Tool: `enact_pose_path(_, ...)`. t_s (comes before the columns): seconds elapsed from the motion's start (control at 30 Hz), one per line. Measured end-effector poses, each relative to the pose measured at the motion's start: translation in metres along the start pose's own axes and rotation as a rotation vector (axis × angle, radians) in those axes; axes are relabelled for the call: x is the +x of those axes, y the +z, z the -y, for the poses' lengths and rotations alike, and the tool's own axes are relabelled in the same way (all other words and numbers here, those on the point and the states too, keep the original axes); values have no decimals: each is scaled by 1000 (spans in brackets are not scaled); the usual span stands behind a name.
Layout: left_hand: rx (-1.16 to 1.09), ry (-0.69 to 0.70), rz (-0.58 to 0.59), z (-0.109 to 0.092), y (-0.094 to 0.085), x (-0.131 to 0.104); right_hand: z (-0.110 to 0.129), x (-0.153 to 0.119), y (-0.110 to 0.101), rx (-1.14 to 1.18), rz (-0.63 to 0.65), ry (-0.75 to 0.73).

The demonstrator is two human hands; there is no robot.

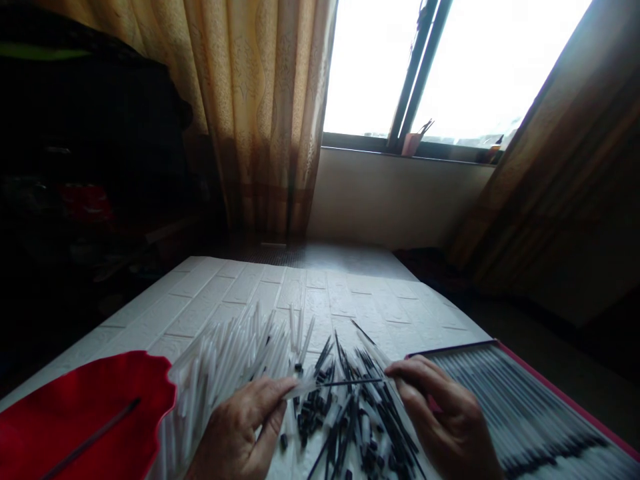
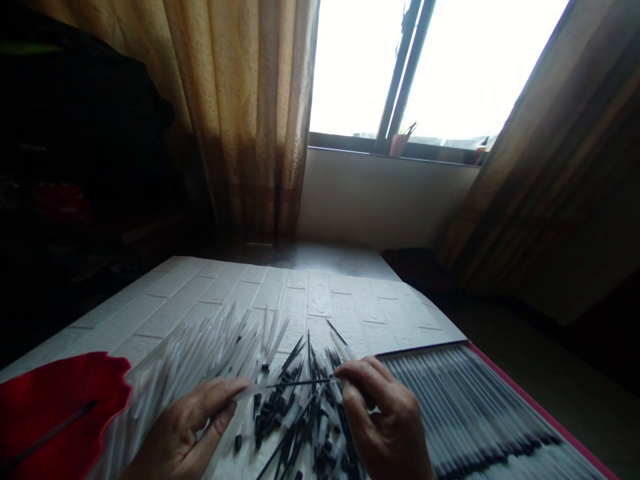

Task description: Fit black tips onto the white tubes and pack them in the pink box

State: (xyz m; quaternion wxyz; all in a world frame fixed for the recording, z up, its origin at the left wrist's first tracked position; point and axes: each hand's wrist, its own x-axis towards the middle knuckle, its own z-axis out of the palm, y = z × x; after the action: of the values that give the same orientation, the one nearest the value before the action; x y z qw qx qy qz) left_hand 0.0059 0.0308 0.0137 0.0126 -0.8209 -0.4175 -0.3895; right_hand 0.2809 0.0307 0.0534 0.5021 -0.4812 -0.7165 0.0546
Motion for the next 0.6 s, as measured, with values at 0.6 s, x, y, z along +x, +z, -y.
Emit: enact_pose_path(0.6,-24,106,14,-22,5,0,28,-4,10,199,676,165)
